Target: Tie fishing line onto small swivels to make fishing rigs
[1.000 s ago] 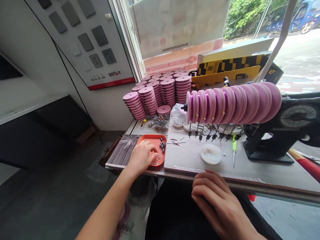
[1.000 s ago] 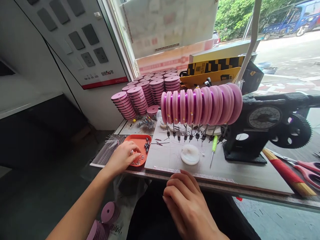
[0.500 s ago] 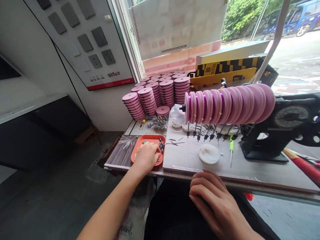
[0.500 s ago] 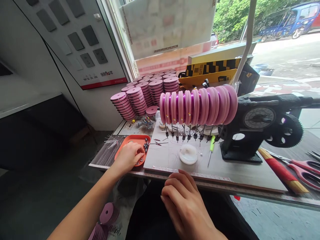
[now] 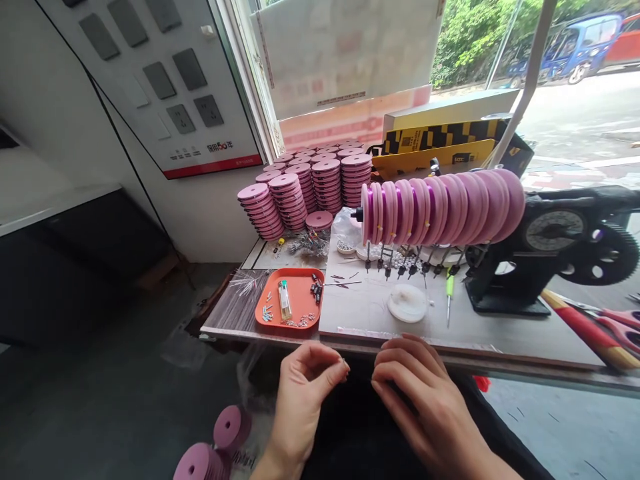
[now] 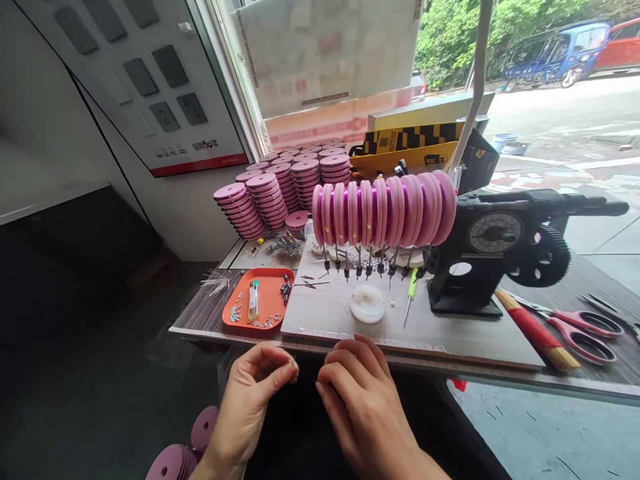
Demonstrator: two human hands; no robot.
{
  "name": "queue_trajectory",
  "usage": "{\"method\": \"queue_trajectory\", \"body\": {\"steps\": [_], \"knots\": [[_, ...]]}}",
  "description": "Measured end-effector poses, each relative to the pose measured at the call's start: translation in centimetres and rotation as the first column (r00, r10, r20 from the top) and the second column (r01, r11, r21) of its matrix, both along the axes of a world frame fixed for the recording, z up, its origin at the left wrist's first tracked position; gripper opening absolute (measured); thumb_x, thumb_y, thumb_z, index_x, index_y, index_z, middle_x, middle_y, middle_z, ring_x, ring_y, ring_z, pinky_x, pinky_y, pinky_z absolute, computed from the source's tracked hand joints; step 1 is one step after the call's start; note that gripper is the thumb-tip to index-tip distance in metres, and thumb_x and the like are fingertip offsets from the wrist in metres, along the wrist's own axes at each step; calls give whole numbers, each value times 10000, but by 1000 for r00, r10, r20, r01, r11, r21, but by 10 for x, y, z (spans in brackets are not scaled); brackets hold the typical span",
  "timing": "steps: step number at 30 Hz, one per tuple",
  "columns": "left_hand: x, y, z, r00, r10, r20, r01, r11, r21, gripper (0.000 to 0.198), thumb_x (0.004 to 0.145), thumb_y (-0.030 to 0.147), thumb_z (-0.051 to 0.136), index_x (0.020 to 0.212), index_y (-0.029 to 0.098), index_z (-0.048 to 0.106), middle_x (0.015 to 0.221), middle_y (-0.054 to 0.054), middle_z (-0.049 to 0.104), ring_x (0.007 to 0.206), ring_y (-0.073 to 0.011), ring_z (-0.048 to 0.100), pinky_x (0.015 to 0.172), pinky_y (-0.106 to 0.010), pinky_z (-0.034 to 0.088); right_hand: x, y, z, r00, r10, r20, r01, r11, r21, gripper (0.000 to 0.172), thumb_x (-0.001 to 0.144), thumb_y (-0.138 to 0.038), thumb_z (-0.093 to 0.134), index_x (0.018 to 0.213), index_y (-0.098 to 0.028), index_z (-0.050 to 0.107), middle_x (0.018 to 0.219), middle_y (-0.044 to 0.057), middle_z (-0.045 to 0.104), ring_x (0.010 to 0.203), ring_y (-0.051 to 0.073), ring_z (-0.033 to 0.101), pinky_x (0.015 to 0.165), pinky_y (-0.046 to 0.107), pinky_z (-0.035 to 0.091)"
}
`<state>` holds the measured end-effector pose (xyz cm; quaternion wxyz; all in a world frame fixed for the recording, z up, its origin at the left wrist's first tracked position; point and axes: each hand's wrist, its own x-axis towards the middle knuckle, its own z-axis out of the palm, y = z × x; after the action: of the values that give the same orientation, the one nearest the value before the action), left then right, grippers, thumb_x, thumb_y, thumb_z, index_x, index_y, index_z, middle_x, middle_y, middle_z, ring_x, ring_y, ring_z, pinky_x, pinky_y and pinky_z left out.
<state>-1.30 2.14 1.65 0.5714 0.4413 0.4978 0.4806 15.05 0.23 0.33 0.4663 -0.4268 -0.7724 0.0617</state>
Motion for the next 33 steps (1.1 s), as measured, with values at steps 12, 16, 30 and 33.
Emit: {"method": "queue_trajectory", "body": {"steps": [12, 16, 30, 33], "knots": [[8, -8, -9, 995, 58, 81, -54, 997, -53, 350, 638, 186, 763, 781, 200, 444, 591, 66, 661, 574, -67, 563, 617, -172, 433, -4, 1, 0, 999, -47, 18, 47, 999, -15, 146, 849, -94, 455, 775, -196, 529, 736, 21, 589, 799, 182, 538, 813, 363, 429], [9, -9, -9, 995, 55, 82, -51, 997, -50, 355, 629, 176, 767, 782, 200, 448, 591, 63, 663, 572, -70, 568, 608, -169, 432, -4, 2, 1, 999, -45, 15, 45, 999, -10, 149, 852, -101, 454, 765, -198, 526, 726, 17, 584, 788, 178, 537, 792, 350, 435], [10, -8, -6, 994, 92, 61, -91, 996, -22, 350, 621, 182, 769, 775, 202, 454, 594, 57, 662, 581, -81, 577, 619, -177, 449, -3, 0, 0, 999, -43, -8, 42, 999, -32, 142, 843, -82, 467, 788, -192, 537, 753, 23, 588, 843, 189, 524, 815, 363, 425], [10, -8, -6, 995, 77, 61, -76, 997, -21, 339, 630, 184, 762, 769, 204, 453, 597, 55, 661, 586, -83, 580, 621, -177, 452, -3, 1, 0, 999, -48, -5, 48, 998, -28, 145, 849, -96, 462, 783, -198, 541, 743, 22, 587, 838, 189, 526, 806, 362, 434]]}}
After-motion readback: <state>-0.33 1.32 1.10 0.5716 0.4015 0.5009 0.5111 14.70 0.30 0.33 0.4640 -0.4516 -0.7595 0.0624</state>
